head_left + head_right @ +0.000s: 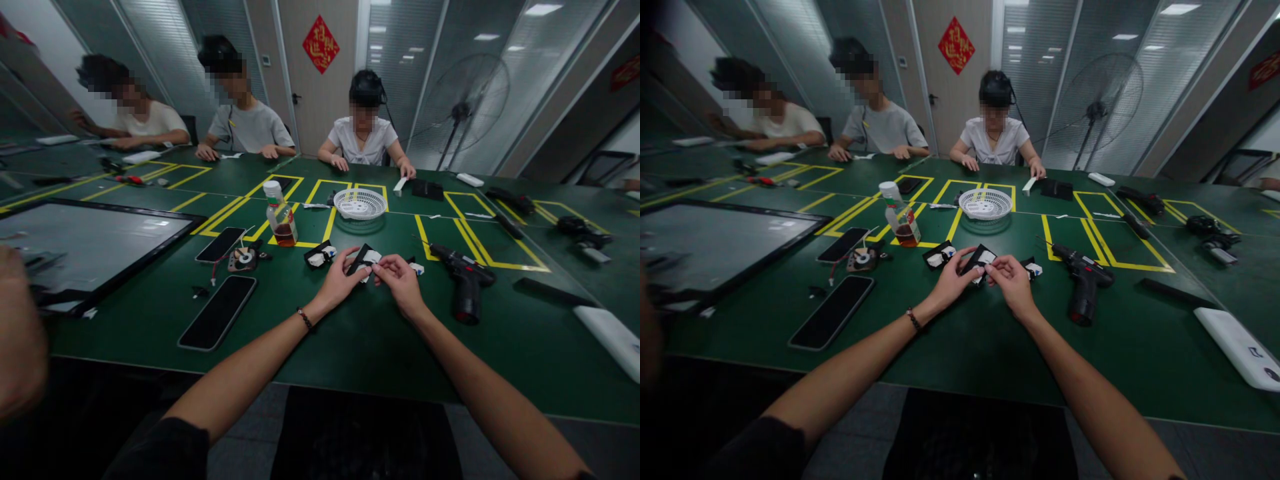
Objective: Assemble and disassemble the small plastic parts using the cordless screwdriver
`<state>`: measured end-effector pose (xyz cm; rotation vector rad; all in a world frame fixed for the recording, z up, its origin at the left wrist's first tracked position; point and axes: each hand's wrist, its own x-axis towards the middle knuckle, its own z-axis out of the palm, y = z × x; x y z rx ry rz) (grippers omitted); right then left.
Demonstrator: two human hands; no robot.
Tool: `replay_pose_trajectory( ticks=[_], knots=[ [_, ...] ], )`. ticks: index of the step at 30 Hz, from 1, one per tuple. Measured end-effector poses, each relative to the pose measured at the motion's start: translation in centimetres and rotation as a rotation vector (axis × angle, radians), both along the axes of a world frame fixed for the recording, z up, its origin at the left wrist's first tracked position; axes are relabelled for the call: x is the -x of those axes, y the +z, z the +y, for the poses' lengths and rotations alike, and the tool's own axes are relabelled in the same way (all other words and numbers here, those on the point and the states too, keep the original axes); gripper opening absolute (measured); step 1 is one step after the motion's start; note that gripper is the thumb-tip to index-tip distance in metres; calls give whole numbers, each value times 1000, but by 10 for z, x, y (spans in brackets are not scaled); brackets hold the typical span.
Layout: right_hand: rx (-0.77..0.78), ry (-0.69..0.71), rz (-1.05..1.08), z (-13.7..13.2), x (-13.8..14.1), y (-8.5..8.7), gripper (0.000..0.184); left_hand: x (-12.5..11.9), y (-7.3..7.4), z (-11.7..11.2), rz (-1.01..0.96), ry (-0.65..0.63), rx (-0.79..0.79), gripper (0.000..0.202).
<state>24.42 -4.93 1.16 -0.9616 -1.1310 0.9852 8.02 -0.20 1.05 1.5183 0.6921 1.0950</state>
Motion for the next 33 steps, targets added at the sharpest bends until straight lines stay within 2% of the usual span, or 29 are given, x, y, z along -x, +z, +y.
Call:
replay_pose_trajectory(
  ticks=[7,12,14,18,20,25,28,33],
  knots=[
    [2,4,5,0,1,-2,23,2,-4,4,-10,-20,144,61],
    [33,20,-30,-1,2,0,23,0,-6,7,-61,-24,375,54],
    [22,-29,-67,-2,2,2,24,1,-5,8,-152,-50,468,48],
    [-72,-255,-292,-5,2,3,23,4,3,9,-321,-131,590,36],
    [-120,-279,-464,-6,3,0,21,6,8,10,-376,-137,617,35],
    [-193,-133,-801,-5,4,-12,23,8,16,9,-429,-120,609,39],
    [-191,-147,-836,-2,3,-18,28,6,15,8,-429,-131,616,39],
    [-123,-211,-747,-1,3,-19,22,5,5,11,-442,-141,694,34]
  ],
)
